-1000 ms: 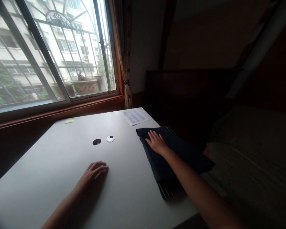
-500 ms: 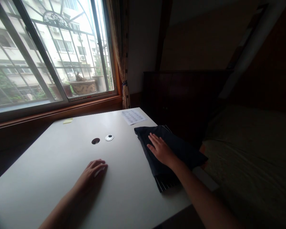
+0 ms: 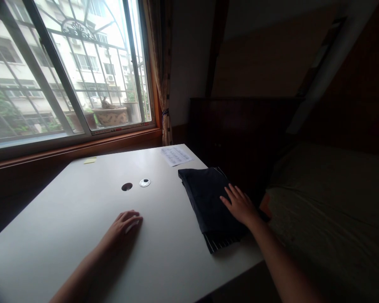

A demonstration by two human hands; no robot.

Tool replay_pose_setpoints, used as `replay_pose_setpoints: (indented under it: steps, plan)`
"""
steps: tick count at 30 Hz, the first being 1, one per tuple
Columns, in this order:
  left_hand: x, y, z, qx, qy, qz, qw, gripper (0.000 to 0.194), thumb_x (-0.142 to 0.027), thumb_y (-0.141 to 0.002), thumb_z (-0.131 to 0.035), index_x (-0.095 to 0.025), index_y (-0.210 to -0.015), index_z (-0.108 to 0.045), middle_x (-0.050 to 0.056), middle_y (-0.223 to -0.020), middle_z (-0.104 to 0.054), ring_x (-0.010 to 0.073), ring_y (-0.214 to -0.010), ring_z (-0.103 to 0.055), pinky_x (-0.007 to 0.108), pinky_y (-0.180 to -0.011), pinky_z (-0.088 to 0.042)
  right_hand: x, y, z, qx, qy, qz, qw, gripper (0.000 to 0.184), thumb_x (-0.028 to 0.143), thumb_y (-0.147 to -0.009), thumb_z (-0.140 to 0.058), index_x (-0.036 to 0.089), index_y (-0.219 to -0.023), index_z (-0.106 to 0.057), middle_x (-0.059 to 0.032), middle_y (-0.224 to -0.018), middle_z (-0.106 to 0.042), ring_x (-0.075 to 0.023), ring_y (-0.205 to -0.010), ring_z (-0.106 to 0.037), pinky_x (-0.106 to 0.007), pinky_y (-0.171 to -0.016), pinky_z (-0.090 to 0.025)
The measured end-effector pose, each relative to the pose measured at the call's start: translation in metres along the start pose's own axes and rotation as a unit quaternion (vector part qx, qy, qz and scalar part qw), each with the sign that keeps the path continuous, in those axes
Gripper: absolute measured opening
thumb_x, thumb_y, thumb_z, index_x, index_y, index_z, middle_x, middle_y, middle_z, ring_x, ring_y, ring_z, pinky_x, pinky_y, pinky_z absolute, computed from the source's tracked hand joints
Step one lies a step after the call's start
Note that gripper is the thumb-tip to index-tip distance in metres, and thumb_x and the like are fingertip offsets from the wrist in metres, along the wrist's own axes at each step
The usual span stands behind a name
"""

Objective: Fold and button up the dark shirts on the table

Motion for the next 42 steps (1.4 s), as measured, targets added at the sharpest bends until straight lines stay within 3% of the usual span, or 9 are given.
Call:
replay_pose_setpoints:
  steps: [5, 11, 15, 18, 21, 27, 35, 42]
  plan:
    - [-0.002, 0.0, 0.002, -0.003, 0.006, -0.006, 1.0, 0.029, -0.027, -0.097, -0.052, -0.029, -0.121, -0.068, 0.009, -0.124, -0.066, 0.026, -0.116, -0.058, 0.045, -0.098, -0.054, -0.003, 0.0, 0.0, -0.009, -0.03, 0.006, 0.999, 0.073, 0.06, -0.093, -0.027, 0.018, -0.149, -0.043, -0.0062, -0.162, -0.029, -0.0257, -0.15, -0.023, -0.042, -0.122, -0.024]
    - [-0.002, 0.0, 0.002, 0.016, -0.002, 0.001, 1.0, 0.029, -0.026, -0.098, -0.051, -0.029, -0.122, -0.067, 0.008, -0.126, -0.064, 0.0263, -0.118, -0.056, 0.046, -0.101, -0.052, -0.005, 0.003, -0.002, -0.026, -0.021, 0.021, 0.999, 0.072, 0.059, -0.094, -0.029, 0.015, -0.147, -0.045, -0.009, -0.161, -0.031, -0.0284, -0.149, -0.026, -0.045, -0.121, -0.026]
    - [-0.003, 0.0, 0.002, 0.015, 0.0, 0.002, 1.0, 0.03, -0.026, -0.097, -0.051, -0.03, -0.123, -0.066, 0.008, -0.126, -0.064, 0.026, -0.118, -0.056, 0.045, -0.1, -0.052, 0.002, 0.002, 0.007, -0.01, -0.005, 0.006, 1.0, 0.068, 0.058, -0.096, -0.025, 0.017, -0.147, -0.046, -0.0077, -0.16, -0.032, -0.0309, -0.149, -0.025, -0.055, -0.118, -0.027]
    - [-0.004, 0.001, 0.003, 0.009, 0.003, 0.001, 1.0, 0.03, -0.025, -0.097, -0.051, -0.03, -0.122, -0.066, 0.008, -0.126, -0.064, 0.026, -0.117, -0.056, 0.045, -0.1, -0.052, 0.022, 0.002, 0.018, -0.012, -0.003, 0.017, 1.0, 0.066, 0.056, -0.099, -0.021, 0.019, -0.147, -0.047, -0.0063, -0.159, -0.034, -0.0293, -0.15, -0.024, -0.058, -0.119, -0.022]
    - [-0.006, 0.0, 0.005, 0.013, 0.004, 0.003, 1.0, 0.029, -0.026, -0.098, -0.05, -0.029, -0.122, -0.067, 0.008, -0.126, -0.064, 0.0265, -0.119, -0.056, 0.045, -0.101, -0.052, 0.053, 0.007, 0.024, -0.013, -0.005, 0.073, 0.997, 0.067, 0.058, -0.1, -0.021, 0.019, -0.148, -0.044, -0.0067, -0.16, -0.032, -0.027, -0.15, -0.025, -0.055, -0.121, -0.02]
    - [-0.006, -0.001, 0.005, 0.021, 0.004, 0.005, 1.0, 0.03, -0.027, -0.098, -0.05, -0.028, -0.123, -0.066, 0.009, -0.127, -0.063, 0.0274, -0.119, -0.055, 0.046, -0.101, -0.051, 0.108, 0.026, 0.012, -0.023, 0.002, 0.148, 0.989, 0.069, 0.061, -0.101, -0.025, 0.017, -0.153, -0.037, -0.0099, -0.16, -0.031, -0.0277, -0.148, -0.029, -0.054, -0.122, -0.018]
    - [-0.005, 0.0, 0.004, 0.022, 0.002, 0.01, 1.0, 0.031, -0.029, -0.1, -0.047, -0.029, -0.123, -0.066, 0.009, -0.127, -0.063, 0.0268, -0.119, -0.055, 0.046, -0.101, -0.052, 0.125, 0.054, 0.005, -0.089, -0.001, 0.212, 0.973, 0.069, 0.055, -0.101, -0.034, 0.02, -0.158, -0.021, -0.0106, -0.163, -0.021, -0.0316, -0.149, -0.027, -0.053, -0.12, -0.022]
    - [-0.006, -0.001, 0.003, 0.018, -0.003, 0.011, 1.0, 0.029, -0.029, -0.099, -0.048, -0.029, -0.122, -0.068, 0.009, -0.125, -0.064, 0.0271, -0.118, -0.056, 0.046, -0.1, -0.052, 0.141, 0.074, 0.007, -0.045, -0.016, 0.257, 0.965, 0.064, 0.056, -0.1, -0.038, 0.021, -0.154, -0.035, -0.0081, -0.164, -0.022, -0.0324, -0.151, -0.018, -0.055, -0.119, -0.025]
Point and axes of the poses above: each hand's wrist, its own y-axis away from the middle knuckle, its own z-axis out of the back of the hand, x = y × z, the point moved 1 cm from there along -y, towards the middle knuckle
